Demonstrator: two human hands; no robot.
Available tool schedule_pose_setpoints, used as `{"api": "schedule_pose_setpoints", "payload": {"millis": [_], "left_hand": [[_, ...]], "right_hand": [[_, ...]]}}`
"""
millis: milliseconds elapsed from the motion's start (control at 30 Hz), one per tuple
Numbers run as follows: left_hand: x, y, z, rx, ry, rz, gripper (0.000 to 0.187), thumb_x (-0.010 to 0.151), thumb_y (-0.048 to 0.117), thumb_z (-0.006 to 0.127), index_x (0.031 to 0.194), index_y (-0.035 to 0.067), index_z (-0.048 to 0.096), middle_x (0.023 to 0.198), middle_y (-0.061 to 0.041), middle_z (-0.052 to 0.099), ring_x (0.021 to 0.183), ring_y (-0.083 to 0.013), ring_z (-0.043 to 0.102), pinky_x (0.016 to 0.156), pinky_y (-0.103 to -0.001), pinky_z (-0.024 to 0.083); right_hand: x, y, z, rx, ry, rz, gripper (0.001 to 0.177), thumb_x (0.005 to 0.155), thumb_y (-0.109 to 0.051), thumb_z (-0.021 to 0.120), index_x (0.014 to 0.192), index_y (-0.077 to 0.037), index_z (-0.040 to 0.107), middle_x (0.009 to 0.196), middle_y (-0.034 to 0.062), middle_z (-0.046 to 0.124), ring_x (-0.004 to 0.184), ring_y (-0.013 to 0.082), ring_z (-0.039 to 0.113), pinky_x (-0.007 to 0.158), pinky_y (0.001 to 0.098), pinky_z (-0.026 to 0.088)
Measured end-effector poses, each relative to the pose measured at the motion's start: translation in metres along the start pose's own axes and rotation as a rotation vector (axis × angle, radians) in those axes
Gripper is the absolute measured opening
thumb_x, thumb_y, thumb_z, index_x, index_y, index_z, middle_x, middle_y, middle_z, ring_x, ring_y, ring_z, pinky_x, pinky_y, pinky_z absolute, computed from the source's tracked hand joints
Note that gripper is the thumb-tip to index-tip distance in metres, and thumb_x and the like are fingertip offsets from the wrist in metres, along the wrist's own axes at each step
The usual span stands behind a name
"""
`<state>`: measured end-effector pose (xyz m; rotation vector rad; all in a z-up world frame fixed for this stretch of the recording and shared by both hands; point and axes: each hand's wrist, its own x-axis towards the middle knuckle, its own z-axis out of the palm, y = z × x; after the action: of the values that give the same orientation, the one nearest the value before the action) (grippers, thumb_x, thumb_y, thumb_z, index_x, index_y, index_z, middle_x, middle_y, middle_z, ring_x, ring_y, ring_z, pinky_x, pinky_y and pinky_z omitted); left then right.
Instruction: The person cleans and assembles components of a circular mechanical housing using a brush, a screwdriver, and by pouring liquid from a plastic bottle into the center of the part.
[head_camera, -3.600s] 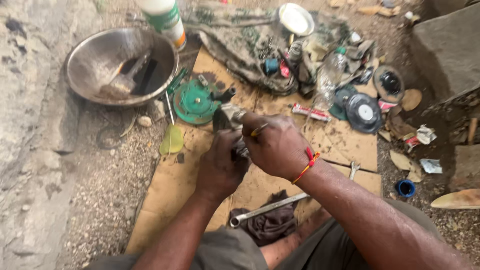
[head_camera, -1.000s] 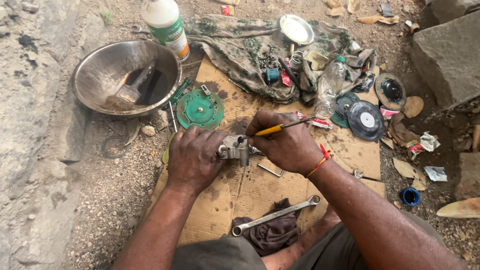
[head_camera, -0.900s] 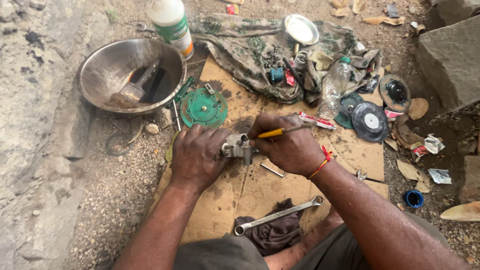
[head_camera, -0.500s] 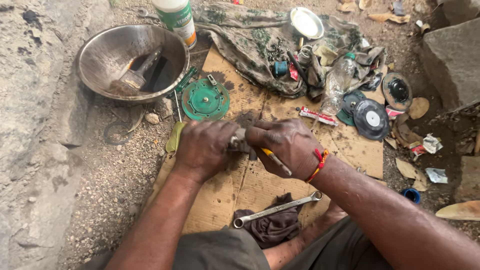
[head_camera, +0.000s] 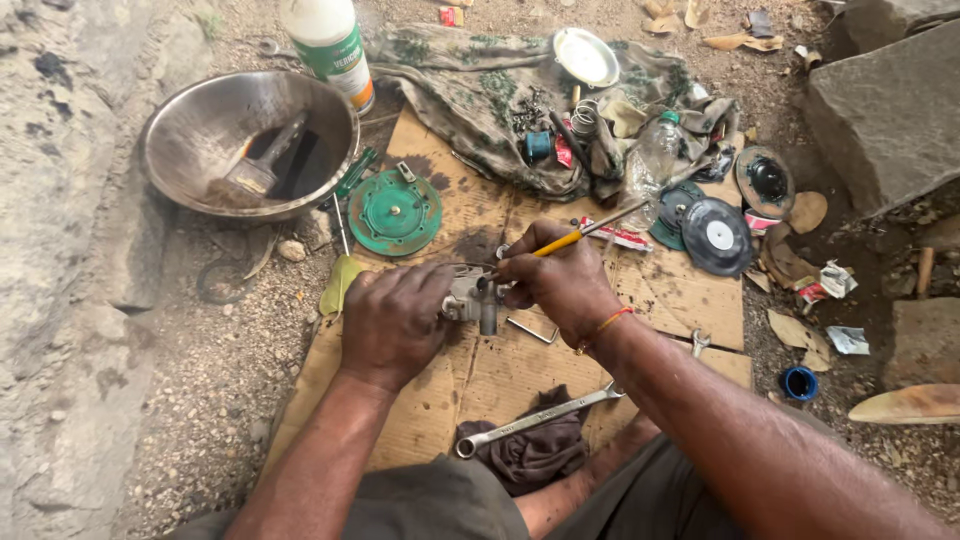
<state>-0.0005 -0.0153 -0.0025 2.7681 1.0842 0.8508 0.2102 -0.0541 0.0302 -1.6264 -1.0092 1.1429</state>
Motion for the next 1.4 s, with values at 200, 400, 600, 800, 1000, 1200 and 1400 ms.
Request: {"api": "schedule_pose_setpoints", "payload": {"millis": [200, 400, 600, 800, 1000, 1200, 1400], "left_hand": [[0.001, -0.001, 0.005, 0.014, -0.008, 0.032, 0.039, 0.076, 0.018, 0.074, 0.114, 0.010, 0.071, 0.115, -0.008, 0.078, 0.093, -0.0235, 0.074, 0.076, -0.044, 0.054], [-0.003, 0.006, 0.004, 0.061, 0.032, 0.044, 0.040, 0.074, 0.018, 0.073, 0.113, 0.010, 0.071, 0.111, -0.010, 0.077, 0.095, -0.0246, 0.074, 0.076, -0.042, 0.055], [-0.011, 0.004, 0.014, 0.061, -0.006, -0.058, 0.045, 0.092, 0.047, 0.077, 0.117, 0.011, 0.070, 0.111, -0.009, 0.077, 0.099, -0.0244, 0.074, 0.072, -0.041, 0.052], [-0.011, -0.014, 0.005, 0.106, -0.011, -0.015, 0.063, 0.082, 0.058, 0.072, 0.126, 0.014, 0.068, 0.113, -0.007, 0.074, 0.103, -0.0258, 0.069, 0.086, -0.044, 0.049], [0.007, -0.015, -0.025, 0.258, 0.135, 0.071, 0.037, 0.097, 0.032, 0.073, 0.132, 0.024, 0.068, 0.130, 0.005, 0.072, 0.127, -0.0181, 0.059, 0.105, -0.044, 0.035], [0.003, -0.013, -0.033, 0.219, 0.181, 0.209, 0.035, 0.100, 0.021, 0.074, 0.134, 0.027, 0.069, 0.142, 0.011, 0.064, 0.134, -0.0180, 0.053, 0.109, -0.044, 0.032], [0.014, -0.044, -0.026, 0.248, 0.336, 0.087, 0.060, 0.115, 0.020, 0.070, 0.159, 0.026, 0.029, 0.166, -0.011, 0.030, 0.153, -0.0303, 0.033, 0.130, -0.049, 0.030]], "right_hand": [[-0.018, -0.009, 0.003, -0.732, -0.031, -0.668, 0.013, 0.083, -0.014, 0.077, 0.092, -0.007, 0.070, 0.081, 0.0107, 0.075, 0.075, 0.0304, 0.073, 0.067, 0.0392, 0.057], [-0.005, -0.015, 0.004, -0.509, 0.058, -0.162, 0.014, 0.079, -0.014, 0.079, 0.081, -0.004, 0.069, 0.073, 0.0104, 0.074, 0.065, 0.0230, 0.074, 0.061, 0.0372, 0.058], [0.004, 0.004, 0.009, 0.305, 0.129, 0.241, 0.008, 0.082, 0.000, 0.067, 0.079, -0.003, 0.060, 0.075, 0.0116, 0.071, 0.054, 0.0211, 0.068, 0.048, 0.0349, 0.058], [0.015, 0.004, -0.010, 0.424, 0.101, 0.168, 0.006, 0.082, 0.001, 0.063, 0.078, -0.004, 0.061, 0.074, 0.0115, 0.070, 0.057, 0.0219, 0.070, 0.049, 0.0347, 0.058], [0.031, -0.008, -0.050, 0.249, 0.167, 0.101, 0.012, 0.086, -0.016, 0.059, 0.080, -0.008, 0.066, 0.070, 0.0035, 0.067, 0.056, 0.0113, 0.060, 0.050, 0.0275, 0.047], [0.029, 0.011, -0.015, 0.595, -0.428, 0.419, 0.049, 0.093, -0.061, 0.061, 0.082, -0.013, 0.067, 0.059, -0.0011, 0.060, 0.039, 0.0081, 0.045, 0.033, 0.0230, 0.032], [0.020, -0.013, -0.018, 0.629, -0.399, 0.088, 0.030, 0.091, -0.018, 0.079, 0.113, -0.004, 0.064, 0.089, 0.0047, 0.070, 0.058, 0.0068, 0.054, 0.049, 0.0210, 0.045]]}}
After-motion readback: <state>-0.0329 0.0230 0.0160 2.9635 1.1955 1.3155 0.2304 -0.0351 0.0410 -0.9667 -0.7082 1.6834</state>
